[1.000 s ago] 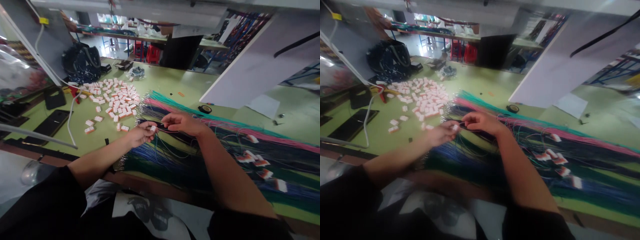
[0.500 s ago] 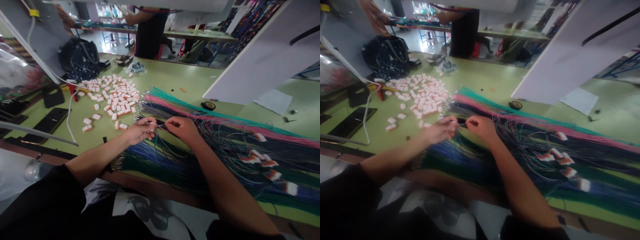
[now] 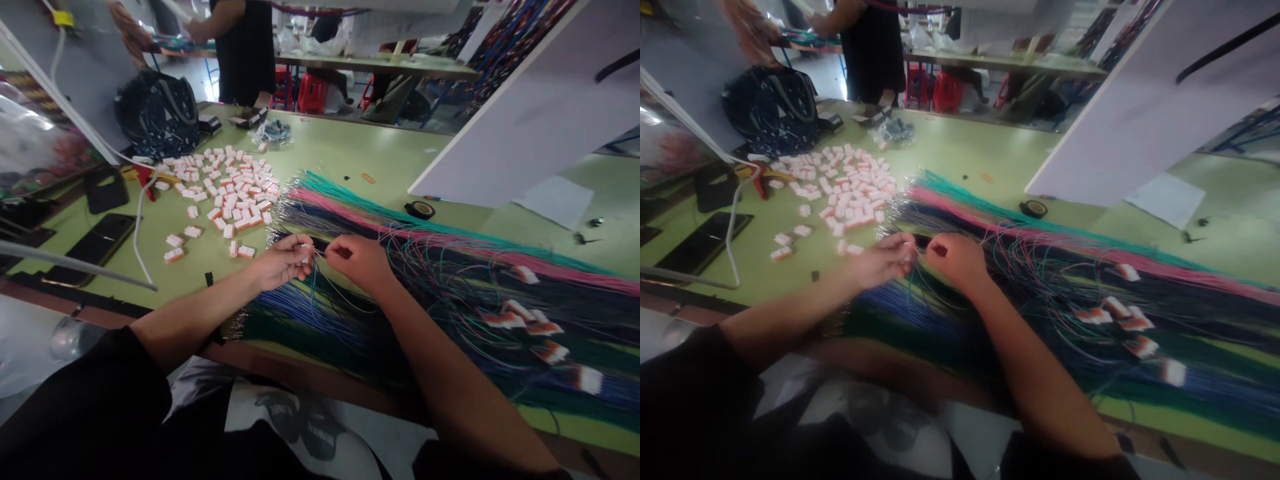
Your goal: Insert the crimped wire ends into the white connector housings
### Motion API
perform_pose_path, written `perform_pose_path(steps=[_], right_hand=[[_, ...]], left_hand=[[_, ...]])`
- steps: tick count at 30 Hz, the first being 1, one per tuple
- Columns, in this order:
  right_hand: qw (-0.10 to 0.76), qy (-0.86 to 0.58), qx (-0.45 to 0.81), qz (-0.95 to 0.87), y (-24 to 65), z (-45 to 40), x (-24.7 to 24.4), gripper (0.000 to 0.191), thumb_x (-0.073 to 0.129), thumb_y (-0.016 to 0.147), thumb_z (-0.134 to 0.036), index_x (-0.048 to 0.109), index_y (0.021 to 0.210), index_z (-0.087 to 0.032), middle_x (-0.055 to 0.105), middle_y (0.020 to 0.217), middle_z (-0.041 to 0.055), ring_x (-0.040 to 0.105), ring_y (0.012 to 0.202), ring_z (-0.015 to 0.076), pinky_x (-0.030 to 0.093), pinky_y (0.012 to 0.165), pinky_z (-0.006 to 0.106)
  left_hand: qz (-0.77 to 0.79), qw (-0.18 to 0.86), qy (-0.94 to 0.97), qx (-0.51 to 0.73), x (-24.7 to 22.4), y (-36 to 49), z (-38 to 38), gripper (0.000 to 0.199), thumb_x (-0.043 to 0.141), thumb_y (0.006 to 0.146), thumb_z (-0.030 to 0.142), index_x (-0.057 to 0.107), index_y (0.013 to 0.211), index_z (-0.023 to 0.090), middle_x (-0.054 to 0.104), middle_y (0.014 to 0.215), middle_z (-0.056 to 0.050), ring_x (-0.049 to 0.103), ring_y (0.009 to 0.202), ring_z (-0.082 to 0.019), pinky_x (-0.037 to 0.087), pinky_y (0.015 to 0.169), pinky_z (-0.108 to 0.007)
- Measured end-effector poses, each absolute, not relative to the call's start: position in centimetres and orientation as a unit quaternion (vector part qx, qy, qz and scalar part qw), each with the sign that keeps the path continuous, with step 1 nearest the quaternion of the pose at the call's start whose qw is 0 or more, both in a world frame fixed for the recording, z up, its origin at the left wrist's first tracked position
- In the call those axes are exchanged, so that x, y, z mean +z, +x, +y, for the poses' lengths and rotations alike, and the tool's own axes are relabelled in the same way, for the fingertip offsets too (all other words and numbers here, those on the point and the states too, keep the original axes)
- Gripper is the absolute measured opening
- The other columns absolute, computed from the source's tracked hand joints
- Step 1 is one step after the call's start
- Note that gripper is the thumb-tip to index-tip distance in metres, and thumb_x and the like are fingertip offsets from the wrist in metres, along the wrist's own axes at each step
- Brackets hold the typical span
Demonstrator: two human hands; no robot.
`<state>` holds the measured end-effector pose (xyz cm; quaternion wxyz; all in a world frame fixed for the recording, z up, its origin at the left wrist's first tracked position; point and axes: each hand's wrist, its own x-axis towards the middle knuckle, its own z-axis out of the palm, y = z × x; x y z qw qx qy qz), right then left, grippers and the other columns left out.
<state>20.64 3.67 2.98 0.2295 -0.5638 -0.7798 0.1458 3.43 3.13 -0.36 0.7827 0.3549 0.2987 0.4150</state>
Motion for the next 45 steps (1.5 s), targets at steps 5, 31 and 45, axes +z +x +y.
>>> perform_pose_path(steps=[5,31,45], right_hand=[[0.216,-0.568,0.096,-0.789,20.20,3.39,3.23,0.014,0.053,0.067,-0.026,0.065,0.062,-0.021,0.063,0.059,-0.0003,0.051,0.056,0.0126,0.031,0.053,0.024],[0.260,-0.590,0.200,-0.738,20.07,3.52,2.79,0.011,0.052,0.062,-0.026,0.060,0.058,-0.019,0.061,0.057,0.0006,0.051,0.055,0.0133,0.037,0.057,0.026],[0.313,-0.547,0.275,-0.726,20.03,3.58,2.37,0.011,0.052,0.062,-0.024,0.059,0.056,-0.019,0.061,0.058,0.0001,0.052,0.056,0.0128,0.038,0.058,0.026]], left_hand=[[0.319,0.771,0.360,0.417,-0.31,3.55,3.07,0.021,0.068,0.076,0.016,0.050,0.086,0.016,0.055,0.056,0.006,0.057,0.047,-0.007,0.042,0.041,-0.015],[0.333,0.757,0.347,0.442,-0.17,4.20,2.56,0.026,0.071,0.074,0.020,0.048,0.086,0.016,0.052,0.054,0.008,0.056,0.043,-0.008,0.038,0.037,-0.015],[0.326,0.725,0.378,0.474,-0.36,4.45,2.17,0.043,0.080,0.060,0.033,0.047,0.082,0.017,0.053,0.054,0.010,0.056,0.042,-0.007,0.040,0.037,-0.016]])
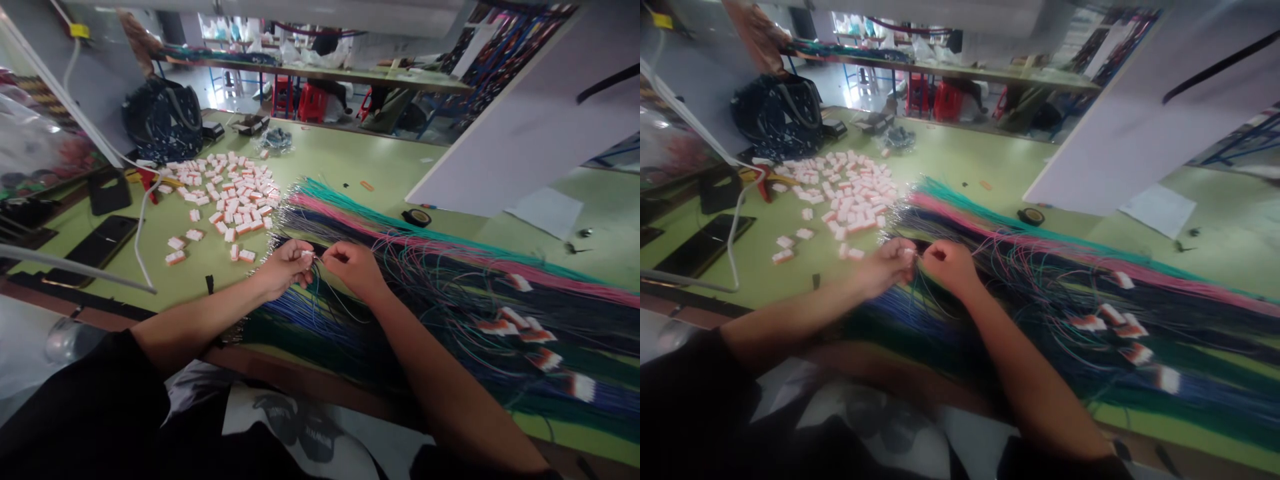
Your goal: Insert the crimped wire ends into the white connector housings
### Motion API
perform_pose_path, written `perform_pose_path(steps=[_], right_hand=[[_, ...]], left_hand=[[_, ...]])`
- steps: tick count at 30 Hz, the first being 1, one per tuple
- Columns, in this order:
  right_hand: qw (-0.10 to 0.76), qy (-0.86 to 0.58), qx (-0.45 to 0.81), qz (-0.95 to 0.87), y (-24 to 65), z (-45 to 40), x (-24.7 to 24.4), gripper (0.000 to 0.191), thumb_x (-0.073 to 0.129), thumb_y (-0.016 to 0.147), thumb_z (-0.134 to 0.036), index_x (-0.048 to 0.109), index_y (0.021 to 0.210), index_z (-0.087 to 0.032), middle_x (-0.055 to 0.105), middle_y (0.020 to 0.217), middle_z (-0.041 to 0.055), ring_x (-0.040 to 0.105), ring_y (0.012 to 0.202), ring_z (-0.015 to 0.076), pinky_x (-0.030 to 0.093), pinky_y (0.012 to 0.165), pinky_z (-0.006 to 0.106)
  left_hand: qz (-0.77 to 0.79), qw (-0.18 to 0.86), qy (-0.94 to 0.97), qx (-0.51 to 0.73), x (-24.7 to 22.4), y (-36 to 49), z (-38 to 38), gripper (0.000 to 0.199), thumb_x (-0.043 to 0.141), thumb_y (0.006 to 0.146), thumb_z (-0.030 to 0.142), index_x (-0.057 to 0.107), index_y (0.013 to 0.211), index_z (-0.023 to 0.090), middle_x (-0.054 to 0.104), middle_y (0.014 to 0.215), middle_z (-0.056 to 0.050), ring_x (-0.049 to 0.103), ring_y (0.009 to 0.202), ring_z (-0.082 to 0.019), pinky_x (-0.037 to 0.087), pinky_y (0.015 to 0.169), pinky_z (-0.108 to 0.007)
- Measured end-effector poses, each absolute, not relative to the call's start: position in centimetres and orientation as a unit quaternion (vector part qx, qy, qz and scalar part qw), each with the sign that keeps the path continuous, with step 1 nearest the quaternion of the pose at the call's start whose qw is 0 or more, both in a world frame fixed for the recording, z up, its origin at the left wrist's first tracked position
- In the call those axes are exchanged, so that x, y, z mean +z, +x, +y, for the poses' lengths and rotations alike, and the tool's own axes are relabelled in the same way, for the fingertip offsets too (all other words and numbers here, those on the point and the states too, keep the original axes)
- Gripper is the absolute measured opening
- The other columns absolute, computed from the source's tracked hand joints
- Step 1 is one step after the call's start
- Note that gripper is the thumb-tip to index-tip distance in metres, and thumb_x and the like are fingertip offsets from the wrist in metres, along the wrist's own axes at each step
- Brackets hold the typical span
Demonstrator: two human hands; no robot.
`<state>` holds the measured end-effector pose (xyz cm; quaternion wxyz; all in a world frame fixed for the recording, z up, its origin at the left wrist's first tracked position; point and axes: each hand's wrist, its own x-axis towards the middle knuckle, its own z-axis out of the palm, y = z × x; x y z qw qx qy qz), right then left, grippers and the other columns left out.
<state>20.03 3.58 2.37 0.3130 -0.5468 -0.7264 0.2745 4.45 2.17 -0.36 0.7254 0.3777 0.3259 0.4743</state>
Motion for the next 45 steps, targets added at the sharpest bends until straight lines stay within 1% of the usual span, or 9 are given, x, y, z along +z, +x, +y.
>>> perform_pose_path(steps=[17,25,28,30,32,34,37,40,45], right_hand=[[0.312,-0.511,0.250,-0.760,19.6,3.4,1.9,0.016,0.052,0.071,-0.027,0.060,0.060,-0.018,0.060,0.057,-0.0009,0.049,0.054,0.0106,0.036,0.056,0.024],[0.282,-0.488,0.276,-0.779,21.5,4.5,2.8,0.017,0.052,0.074,-0.028,0.062,0.065,-0.018,0.064,0.065,0.0000,0.056,0.063,0.0131,0.041,0.063,0.026],[0.290,-0.485,0.276,-0.778,21.3,3.9,3.3,0.022,0.053,0.077,-0.035,0.065,0.087,-0.019,0.069,0.090,0.0041,0.061,0.081,0.0170,0.045,0.074,0.030],[0.272,-0.488,0.274,-0.783,20.5,3.3,3.4,0.041,0.060,0.074,-0.040,0.060,0.109,-0.020,0.067,0.105,0.0067,0.061,0.091,0.0204,0.045,0.079,0.034],[0.244,-0.501,0.260,-0.788,19.7,2.7,3.5,0.056,0.067,0.068,-0.042,0.055,0.118,-0.019,0.067,0.102,0.0072,0.061,0.088,0.0217,0.046,0.076,0.034],[0.227,-0.507,0.245,-0.795,19.3,2.6,3.5,0.047,0.067,0.068,-0.042,0.060,0.109,-0.018,0.067,0.085,0.0041,0.059,0.073,0.0183,0.044,0.067,0.031],[0.199,-0.494,0.247,-0.810,19.8,3.1,3.6,0.021,0.059,0.075,-0.036,0.065,0.074,-0.016,0.060,0.062,-0.0007,0.051,0.056,0.0124,0.038,0.057,0.025],[0.171,-0.471,0.266,-0.823,21.2,3.7,4.0,0.030,0.050,0.081,-0.032,0.065,0.060,-0.017,0.063,0.062,0.0006,0.055,0.061,0.0131,0.039,0.064,0.026],[0.152,-0.479,0.290,-0.814,23.7,4.1,4.9,0.034,0.046,0.084,-0.036,0.068,0.064,-0.019,0.070,0.073,0.0020,0.060,0.072,0.0165,0.042,0.074,0.028]], left_hand=[[0.337,0.715,0.390,0.473,-0.3,4.7,1.9,0.041,0.079,0.062,0.033,0.046,0.080,0.017,0.055,0.054,0.009,0.056,0.043,-0.007,0.042,0.039,-0.016],[0.336,0.713,0.393,0.473,0.0,4.4,3.0,0.030,0.074,0.067,0.025,0.051,0.084,0.016,0.054,0.054,0.008,0.055,0.042,-0.008,0.038,0.035,-0.016],[0.344,0.676,0.432,0.488,0.4,4.3,3.2,0.023,0.071,0.070,0.024,0.054,0.083,0.017,0.052,0.051,0.008,0.051,0.039,-0.007,0.035,0.034,-0.016],[0.350,0.644,0.469,0.493,1.1,4.3,3.0,0.016,0.068,0.073,0.021,0.057,0.083,0.017,0.052,0.050,0.007,0.047,0.037,-0.006,0.034,0.034,-0.017],[0.358,0.612,0.505,0.492,2.1,4.4,2.7,0.008,0.064,0.076,0.015,0.061,0.083,0.017,0.052,0.048,0.007,0.044,0.037,-0.005,0.033,0.036,-0.017],[0.371,0.586,0.538,0.480,3.3,4.4,2.5,0.009,0.062,0.076,0.010,0.064,0.080,0.017,0.053,0.048,0.005,0.043,0.037,-0.004,0.033,0.039,-0.018],[0.385,0.557,0.585,0.446,5.3,4.6,2.8,0.012,0.064,0.072,0.004,0.067,0.074,0.016,0.056,0.051,0.002,0.046,0.040,-0.005,0.034,0.042,-0.020],[0.368,0.514,0.659,0.407,7.1,4.8,4.3,0.012,0.067,0.068,0.004,0.068,0.069,0.016,0.053,0.045,0.003,0.044,0.039,-0.006,0.032,0.042,-0.021],[0.359,0.479,0.709,0.373,8.8,6.0,6.9,0.009,0.069,0.069,0.013,0.068,0.078,0.014,0.051,0.047,0.003,0.043,0.040,-0.007,0.036,0.046,-0.023]])
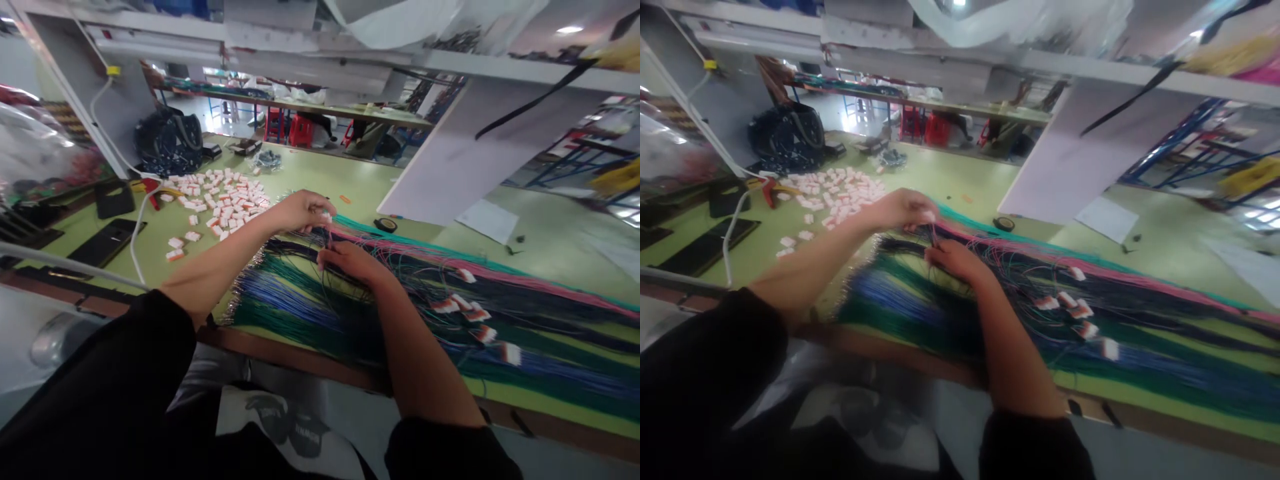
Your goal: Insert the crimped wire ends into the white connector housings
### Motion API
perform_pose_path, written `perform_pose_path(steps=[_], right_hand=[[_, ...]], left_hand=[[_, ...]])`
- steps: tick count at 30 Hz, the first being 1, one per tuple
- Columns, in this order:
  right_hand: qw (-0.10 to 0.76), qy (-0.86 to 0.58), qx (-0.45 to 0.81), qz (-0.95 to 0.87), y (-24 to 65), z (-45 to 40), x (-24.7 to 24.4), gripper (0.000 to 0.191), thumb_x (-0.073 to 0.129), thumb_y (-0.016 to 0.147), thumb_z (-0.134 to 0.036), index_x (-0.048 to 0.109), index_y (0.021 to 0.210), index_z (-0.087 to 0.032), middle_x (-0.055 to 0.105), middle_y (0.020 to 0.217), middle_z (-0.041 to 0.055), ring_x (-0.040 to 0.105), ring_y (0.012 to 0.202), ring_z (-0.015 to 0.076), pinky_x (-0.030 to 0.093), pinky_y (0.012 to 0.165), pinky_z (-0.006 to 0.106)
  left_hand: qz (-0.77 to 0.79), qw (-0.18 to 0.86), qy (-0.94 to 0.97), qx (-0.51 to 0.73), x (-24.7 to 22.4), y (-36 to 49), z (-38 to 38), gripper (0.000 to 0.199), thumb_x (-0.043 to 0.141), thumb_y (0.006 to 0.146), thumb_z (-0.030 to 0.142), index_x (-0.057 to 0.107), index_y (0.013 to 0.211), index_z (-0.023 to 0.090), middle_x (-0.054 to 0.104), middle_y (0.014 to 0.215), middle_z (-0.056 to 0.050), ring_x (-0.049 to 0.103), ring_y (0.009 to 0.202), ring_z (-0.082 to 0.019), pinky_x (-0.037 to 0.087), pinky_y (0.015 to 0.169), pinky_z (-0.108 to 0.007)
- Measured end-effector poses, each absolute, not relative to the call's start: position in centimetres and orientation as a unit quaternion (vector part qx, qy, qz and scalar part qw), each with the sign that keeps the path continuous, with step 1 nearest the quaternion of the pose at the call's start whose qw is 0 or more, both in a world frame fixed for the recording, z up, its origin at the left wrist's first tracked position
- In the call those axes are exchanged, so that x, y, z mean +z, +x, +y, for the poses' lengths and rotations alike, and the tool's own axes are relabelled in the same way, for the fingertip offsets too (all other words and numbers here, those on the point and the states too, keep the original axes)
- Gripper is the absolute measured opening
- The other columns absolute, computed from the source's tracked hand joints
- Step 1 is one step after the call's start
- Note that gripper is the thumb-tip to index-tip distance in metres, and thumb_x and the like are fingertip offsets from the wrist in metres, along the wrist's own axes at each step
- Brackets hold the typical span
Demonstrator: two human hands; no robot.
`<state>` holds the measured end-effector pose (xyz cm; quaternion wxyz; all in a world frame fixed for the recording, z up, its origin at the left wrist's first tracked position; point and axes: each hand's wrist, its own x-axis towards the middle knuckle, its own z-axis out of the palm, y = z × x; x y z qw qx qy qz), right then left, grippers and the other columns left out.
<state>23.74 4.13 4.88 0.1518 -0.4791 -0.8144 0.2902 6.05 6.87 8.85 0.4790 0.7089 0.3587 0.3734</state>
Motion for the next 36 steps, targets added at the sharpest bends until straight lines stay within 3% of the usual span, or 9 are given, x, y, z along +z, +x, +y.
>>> perform_pose_path(steps=[5,8,14,18,20,23,28,32,36], right_hand=[[0.264,-0.476,0.301,-0.783,24.2,4.5,4.3,0.039,0.039,0.086,-0.035,0.066,0.063,-0.019,0.070,0.072,0.0020,0.062,0.077,0.0163,0.042,0.084,0.030],[0.287,-0.475,0.278,-0.784,23.7,4.9,3.6,0.034,0.041,0.085,-0.032,0.068,0.069,-0.018,0.071,0.075,0.0041,0.063,0.079,0.0182,0.044,0.083,0.032],[0.200,-0.463,0.269,-0.820,25.6,4.4,5.1,0.018,0.060,0.075,-0.031,0.070,0.084,-0.020,0.071,0.094,0.0060,0.062,0.089,0.0214,0.047,0.083,0.035],[0.312,-0.508,0.283,-0.751,27.9,3.8,6.6,0.032,0.062,0.073,-0.038,0.066,0.101,-0.023,0.067,0.105,0.0055,0.061,0.091,0.0191,0.048,0.078,0.032],[0.382,-0.523,0.261,-0.715,28.1,3.9,6.7,0.032,0.057,0.076,-0.041,0.065,0.099,-0.021,0.067,0.099,0.0048,0.059,0.081,0.0167,0.047,0.069,0.029],[0.389,-0.546,0.212,-0.711,27.7,4.3,6.5,0.026,0.053,0.077,-0.040,0.064,0.074,-0.017,0.061,0.069,0.0009,0.054,0.065,0.0139,0.041,0.059,0.026],[0.377,-0.592,0.119,-0.703,27.2,4.6,6.2,0.022,0.052,0.076,-0.033,0.060,0.063,-0.017,0.059,0.060,0.0002,0.052,0.061,0.0136,0.038,0.061,0.026],[0.380,-0.611,0.068,-0.691,27.3,4.9,5.8,0.019,0.051,0.077,-0.030,0.063,0.068,-0.018,0.064,0.064,0.0023,0.055,0.063,0.0150,0.040,0.065,0.027],[0.364,-0.615,0.046,-0.698,27.7,5.6,5.1,0.018,0.052,0.076,-0.029,0.064,0.068,-0.019,0.063,0.062,0.0023,0.055,0.064,0.0155,0.040,0.063,0.027]], left_hand=[[0.418,0.455,0.578,0.533,7.0,8.5,5.5,0.026,0.063,0.077,0.014,0.058,0.102,0.016,0.056,0.068,0.001,0.052,0.060,-0.009,0.042,0.062,-0.024],[0.444,0.420,0.634,0.473,5.1,10.1,3.8,0.011,0.061,0.080,0.026,0.058,0.083,0.016,0.053,0.067,0.001,0.049,0.064,-0.011,0.038,0.061,-0.023],[0.479,0.336,0.661,0.471,3.9,12.1,3.4,0.030,0.050,0.084,0.020,0.041,0.056,0.018,0.041,0.055,0.003,0.042,0.059,-0.012,0.029,0.057,-0.024],[0.486,0.309,0.700,0.422,3.7,12.9,3.9,0.024,0.055,0.080,0.019,0.050,0.057,0.019,0.049,0.059,0.000,0.048,0.066,-0.017,0.032,0.063,-0.026],[0.480,0.278,0.729,0.401,3.4,13.3,3.8,0.023,0.061,0.075,0.019,0.052,0.054,0.019,0.050,0.059,-0.002,0.050,0.073,-0.021,0.034,0.068,-0.027],[0.475,0.256,0.742,0.398,2.8,13.7,3.7,0.028,0.064,0.073,0.021,0.050,0.049,0.019,0.049,0.061,-0.003,0.051,0.077,-0.021,0.033,0.068,-0.026],[0.463,0.394,0.716,0.344,2.8,13.6,3.7,0.030,0.059,0.076,0.024,0.050,0.047,0.017,0.039,0.048,0.003,0.041,0.054,-0.012,0.026,0.054,-0.025],[0.422,0.552,0.612,0.377,2.6,13.4,3.7,0.022,0.053,0.078,0.021,0.056,0.057,0.015,0.048,0.050,0.005,0.032,0.044,-0.008,0.026,0.050,-0.023],[0.397,0.570,0.606,0.388,1.6,13.5,3.9,0.021,0.054,0.076,0.018,0.055,0.055,0.015,0.051,0.050,0.004,0.037,0.046,-0.008,0.030,0.052,-0.022]])
